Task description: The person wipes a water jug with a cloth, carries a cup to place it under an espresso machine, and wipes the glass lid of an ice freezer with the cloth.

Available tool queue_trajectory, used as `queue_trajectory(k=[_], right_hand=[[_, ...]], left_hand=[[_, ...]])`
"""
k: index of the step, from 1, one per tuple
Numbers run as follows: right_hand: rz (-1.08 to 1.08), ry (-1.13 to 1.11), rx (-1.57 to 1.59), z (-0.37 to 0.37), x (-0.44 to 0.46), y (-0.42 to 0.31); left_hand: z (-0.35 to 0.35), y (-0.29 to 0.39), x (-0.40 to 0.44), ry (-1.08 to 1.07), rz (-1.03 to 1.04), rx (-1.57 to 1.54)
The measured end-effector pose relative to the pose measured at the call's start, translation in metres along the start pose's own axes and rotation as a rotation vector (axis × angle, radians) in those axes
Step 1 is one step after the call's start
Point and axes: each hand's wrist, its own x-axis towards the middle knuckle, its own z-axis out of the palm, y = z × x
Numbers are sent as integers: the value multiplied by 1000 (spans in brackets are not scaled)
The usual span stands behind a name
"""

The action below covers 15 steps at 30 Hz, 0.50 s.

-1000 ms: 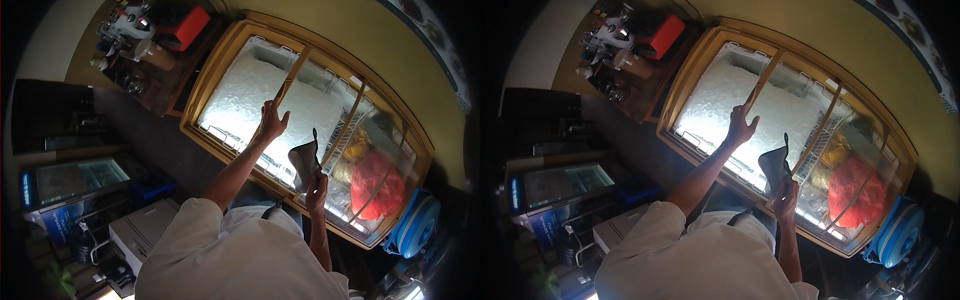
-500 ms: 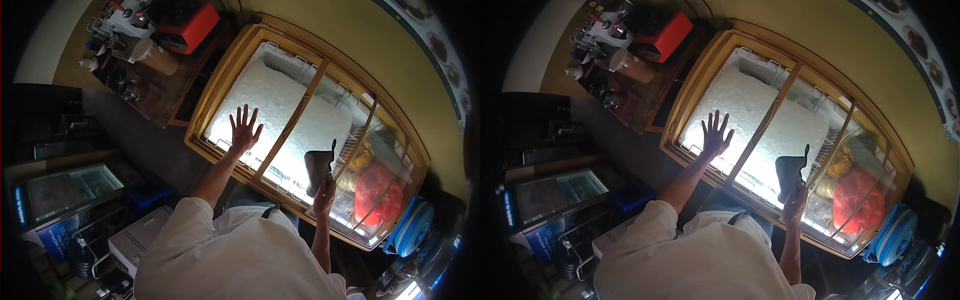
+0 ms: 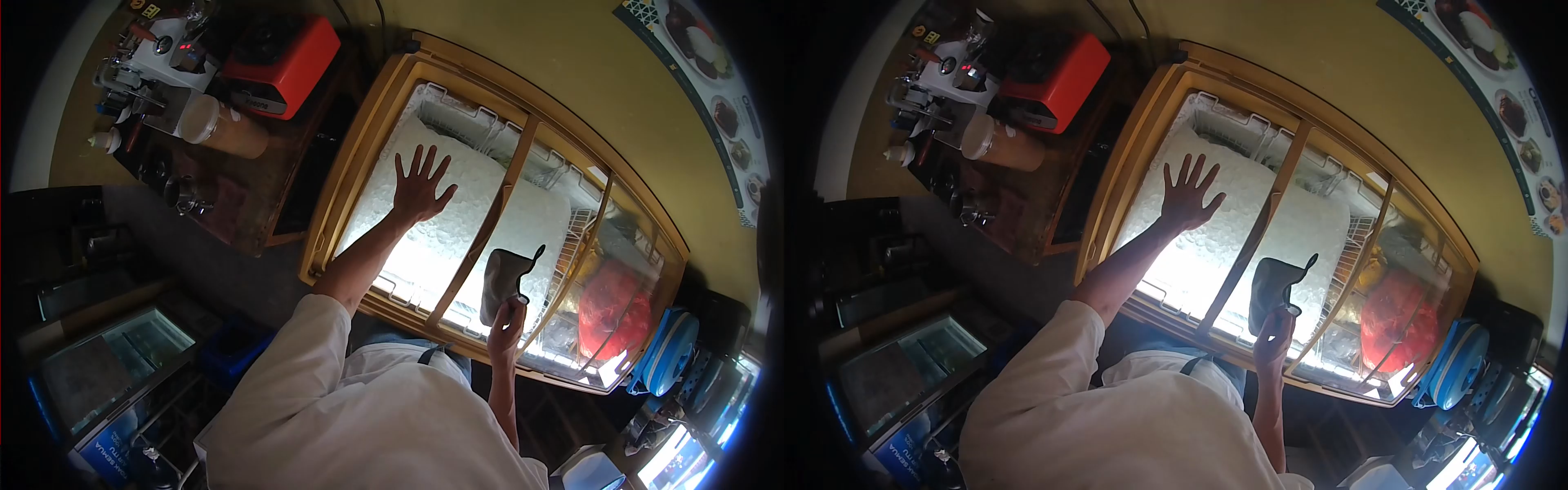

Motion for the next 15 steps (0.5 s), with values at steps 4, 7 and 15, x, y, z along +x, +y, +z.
queue_trajectory(k=[4, 7, 15], right_hand=[[-101, 40, -112, 9, 8, 2], [-206, 65, -111, 20, 28, -11], [-284, -91, 143, 82, 78, -57]], left_hand=[[-9, 2, 6, -107, -31, 15], [-15, 3, 8, -144, -46, 28], [-5, 4, -22, -60, -20, -118]])
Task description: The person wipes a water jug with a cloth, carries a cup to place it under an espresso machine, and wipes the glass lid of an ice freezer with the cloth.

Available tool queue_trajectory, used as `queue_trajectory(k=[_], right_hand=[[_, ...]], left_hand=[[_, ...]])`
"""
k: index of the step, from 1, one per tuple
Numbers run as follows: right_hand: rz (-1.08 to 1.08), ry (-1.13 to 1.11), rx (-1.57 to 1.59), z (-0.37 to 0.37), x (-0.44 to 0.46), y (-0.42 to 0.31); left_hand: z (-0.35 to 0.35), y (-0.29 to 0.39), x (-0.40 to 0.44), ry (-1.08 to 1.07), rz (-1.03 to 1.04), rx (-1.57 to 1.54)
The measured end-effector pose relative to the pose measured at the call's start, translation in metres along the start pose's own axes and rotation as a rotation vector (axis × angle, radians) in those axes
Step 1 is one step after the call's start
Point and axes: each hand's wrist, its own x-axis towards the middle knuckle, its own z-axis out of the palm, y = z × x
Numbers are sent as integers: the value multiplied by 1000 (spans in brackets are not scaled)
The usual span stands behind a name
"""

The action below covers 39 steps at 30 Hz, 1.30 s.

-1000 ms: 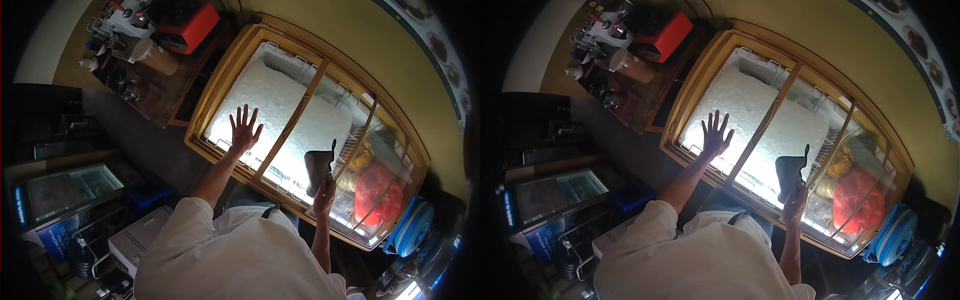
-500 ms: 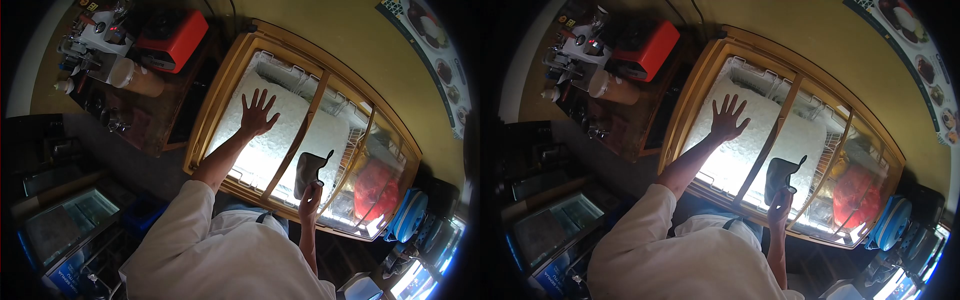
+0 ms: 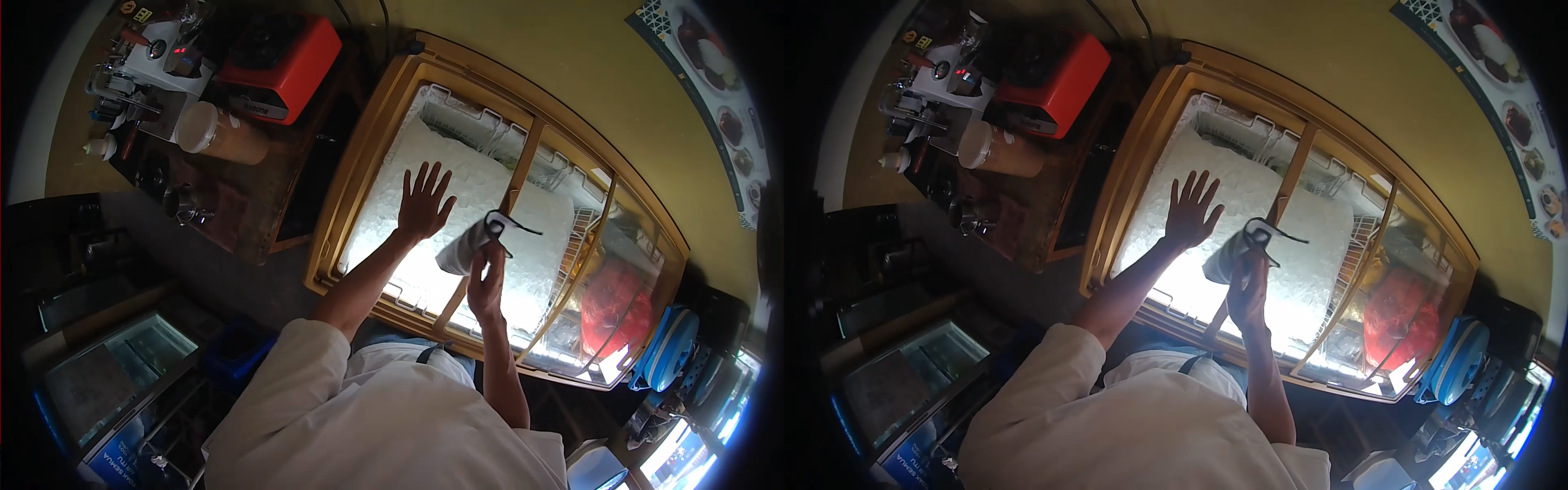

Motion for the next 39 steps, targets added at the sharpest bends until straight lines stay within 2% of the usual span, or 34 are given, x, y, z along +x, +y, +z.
queue_trajectory(k=[2, 3, 5, 6, 7, 8, 9, 10, 11, 12, 13, 16, 17, 18, 20, 22, 24, 26, 27, 30, 31, 34, 37, 39], right_hand=[[15, -111, 96, 10, 13, -10], [63, -173, 173, 16, 16, -16], [91, -292, 302, 31, 19, -8], [71, -350, 355, 42, 20, 7], [155, -443, 357, 46, 25, 14], [209, -519, 311, 48, 34, 15], [263, -597, 267, 50, 46, 15], [317, -676, 223, 54, 57, 16], [276, -730, 208, 61, 68, 26], [341, -796, 73, 63, 89, 6], [235, -701, 6, 75, 99, 15], [-119, -313, -241, 111, 139, 47], [-84, -294, -351, 117, 153, 52], [-49, -273, -460, 122, 168, 57], [85, -489, -598, 129, 190, 65], [179, -635, -684, 130, 212, 58], [226, -765, -687, 131, 231, 57], [255, -828, -691, 131, 242, 55], [263, -812, -698, 132, 244, 54], [275, -773, -709, 133, 235, 53], [265, -751, -710, 134, 233, 56], [230, -723, -707, 132, 231, 60], [191, -731, -662, 125, 230, 70], [164, -728, -649, 124, 230, 74]], left_hand=[[-5, -7, -16, -19, 34, -256], [-10, -6, -26, -15, 70, -235], [-13, -4, -47, -69, -105, -1095], [-11, -7, -58, -147, -228, -1534], [-8, -9, -69, -179, -405, -1963], [39, -28, -98, -221, -467, -1877], [31, -33, -105, -186, -343, -1589], [14, -27, -106, -116, -352, -1541], [-5, -20, -107, -47, -363, -1489], [-28, -5, -102, 68, -503, -1673], [-40, 3, -103, 192, -647, -1849], [-44, -9, -125, 68, -870, -1603], [-64, 2, -120, 84, -1089, -1534], [-68, 4, -124, 93, -1030, -1450], [-77, 5, -137, 106, -908, -1282], [-87, -1, -147, -42, -789, -1045], [-90, 5, -157, -151, -987, -883], [-99, 14, -160, -114, -984, -884], [-105, 19, -158, -94, -984, -883], [-109, 28, -157, -211, -1111, -942], [-97, 28, -163, -131, -999, -862], [-91, 24, -164, -119, -961, -854], [-110, 20, -155, -267, -1093, -951], [-106, 16, -155, -272, -1071, -960]])
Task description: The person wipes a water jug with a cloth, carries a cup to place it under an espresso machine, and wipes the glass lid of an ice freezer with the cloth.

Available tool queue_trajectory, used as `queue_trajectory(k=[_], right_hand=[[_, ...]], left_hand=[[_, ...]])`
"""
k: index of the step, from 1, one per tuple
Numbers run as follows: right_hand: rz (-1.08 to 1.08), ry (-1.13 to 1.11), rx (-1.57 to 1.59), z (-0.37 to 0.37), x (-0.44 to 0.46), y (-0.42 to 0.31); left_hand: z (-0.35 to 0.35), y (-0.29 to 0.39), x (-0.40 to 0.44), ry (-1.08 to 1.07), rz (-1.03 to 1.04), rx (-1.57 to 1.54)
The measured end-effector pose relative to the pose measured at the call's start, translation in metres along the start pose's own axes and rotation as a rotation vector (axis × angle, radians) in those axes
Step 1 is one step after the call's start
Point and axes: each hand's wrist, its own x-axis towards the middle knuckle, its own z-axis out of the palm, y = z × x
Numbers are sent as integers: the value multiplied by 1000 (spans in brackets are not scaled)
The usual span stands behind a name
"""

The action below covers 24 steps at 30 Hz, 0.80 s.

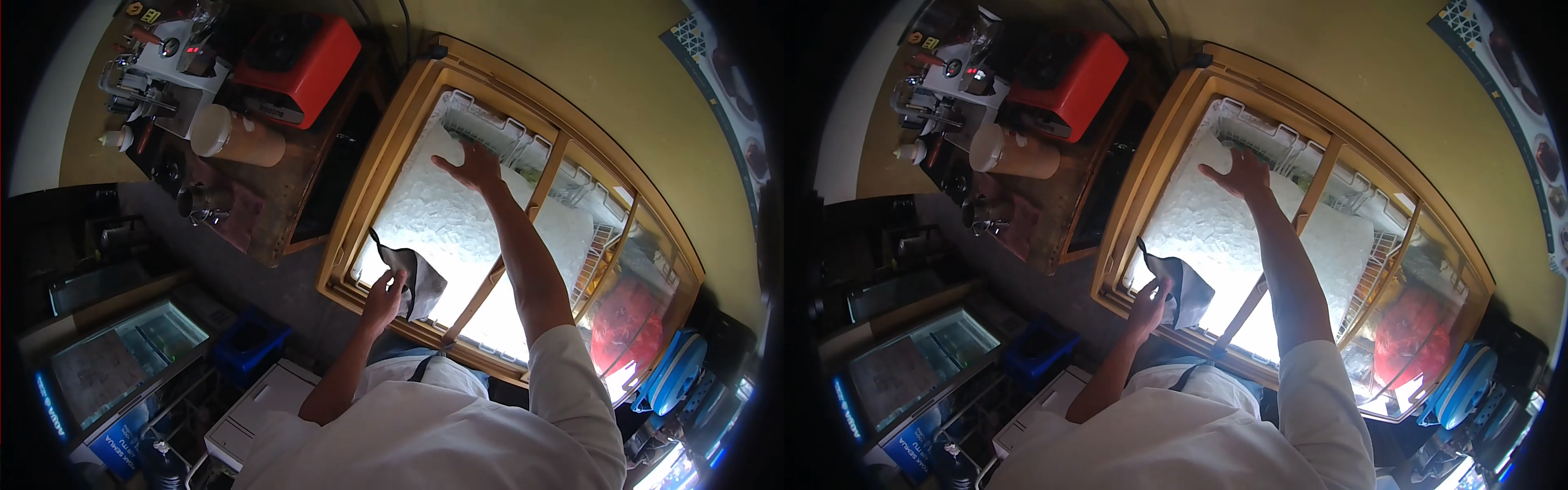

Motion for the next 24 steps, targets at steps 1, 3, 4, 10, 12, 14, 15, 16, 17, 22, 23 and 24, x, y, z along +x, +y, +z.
queue_trajectory(k=[1, 3, 4, 10, 12, 14, 15, 16, 17, 22, 23, 24], right_hand=[[-3, 12, -9, 1, 0, 0], [-38, 46, 5, 6, -1, 3], [-72, 71, 25, 8, 1, 7], [-176, 161, 86, -5, -13, 8], [-162, 169, 73, -7, -15, 4], [-150, 164, 56, -7, -16, 4], [-142, 150, 42, -8, -16, 4], [-134, 134, 27, -8, -15, 3], [-126, 117, 14, -8, -16, 3], [-223, 268, 30, 17, -30, 19], [-243, 340, 43, 25, -45, 21], [-267, 350, 210, 24, -67, 21]], left_hand=[[0, 0, 0, -9, 6, 0], [-1, 1, 0, -22, -1, 15], [-2, 1, 1, -40, -9, 9], [2, -17, 5, -49, 81, -45], [0, -19, 5, -42, 93, -45], [1, -22, 3, -26, 99, -55], [0, -20, 2, -27, 86, -56], [-1, -18, 1, -27, 70, -59], [-1, -17, -2, -27, 54, -61], [4, 10, -13, -97, 246, -63], [4, 18, -13, -155, 291, -34], [9, 24, -13, -210, 312, -76]])
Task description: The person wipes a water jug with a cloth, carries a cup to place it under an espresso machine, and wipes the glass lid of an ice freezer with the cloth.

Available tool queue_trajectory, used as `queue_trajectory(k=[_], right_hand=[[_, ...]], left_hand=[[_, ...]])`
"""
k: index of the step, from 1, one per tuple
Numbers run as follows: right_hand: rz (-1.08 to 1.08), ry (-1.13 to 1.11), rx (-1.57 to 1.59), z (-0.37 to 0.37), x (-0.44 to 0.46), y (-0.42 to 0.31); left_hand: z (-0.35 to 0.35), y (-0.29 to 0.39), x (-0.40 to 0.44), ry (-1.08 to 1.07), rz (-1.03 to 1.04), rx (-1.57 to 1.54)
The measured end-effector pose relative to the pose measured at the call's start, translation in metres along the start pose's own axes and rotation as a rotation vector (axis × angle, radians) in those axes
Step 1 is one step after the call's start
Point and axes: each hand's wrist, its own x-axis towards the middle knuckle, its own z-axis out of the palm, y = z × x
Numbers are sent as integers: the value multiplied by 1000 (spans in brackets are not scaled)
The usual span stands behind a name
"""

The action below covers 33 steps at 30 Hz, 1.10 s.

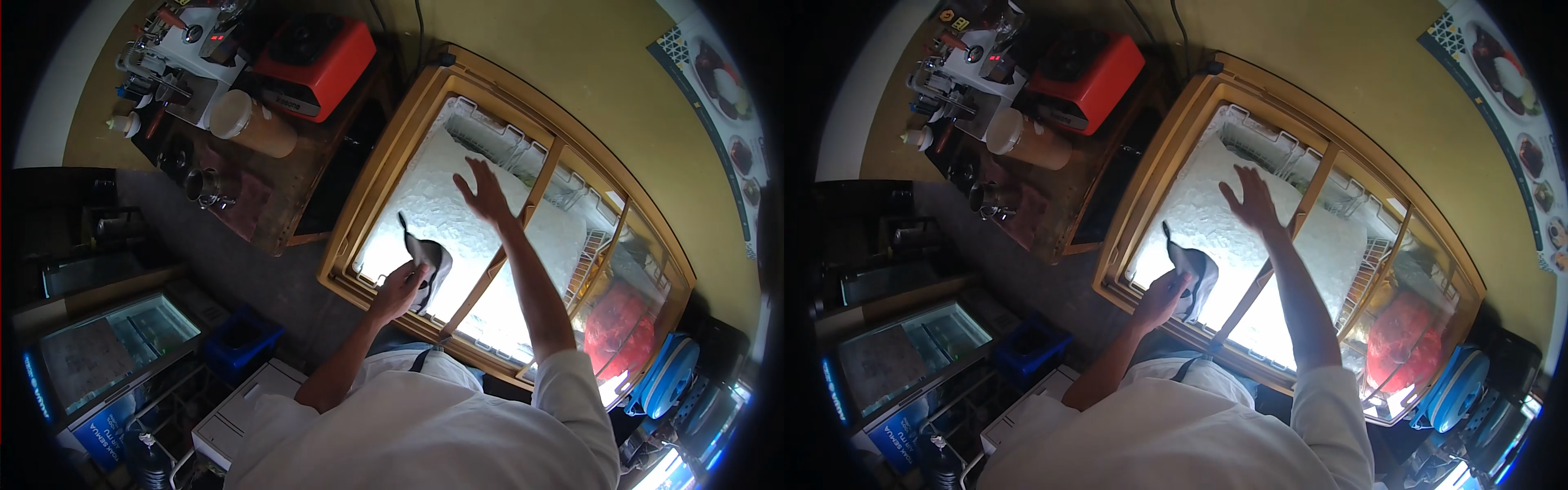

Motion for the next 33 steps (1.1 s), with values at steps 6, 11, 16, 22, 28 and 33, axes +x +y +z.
queue_trajectory(k=[6, 11, 16, 22, 28, 33], right_hand=[[97, -66, 909, -47, -167, -41], [622, 99, 1047, -51, -271, -27], [806, 510, 967, -78, -339, 2], [836, 624, 900, -97, -387, 16], [884, 627, 876, -88, -399, 8], [820, 573, 874, -97, -388, -1]], left_hand=[[41, 60, 1, -304, -12, -141], [79, 42, 10, -453, 139, -30], [95, -13, 70, 154, 566, 594], [99, -24, 98, 34, 48, 1041], [100, -22, 107, 46, 29, 1107], [126, 0, 93, 153, 120, 863]])
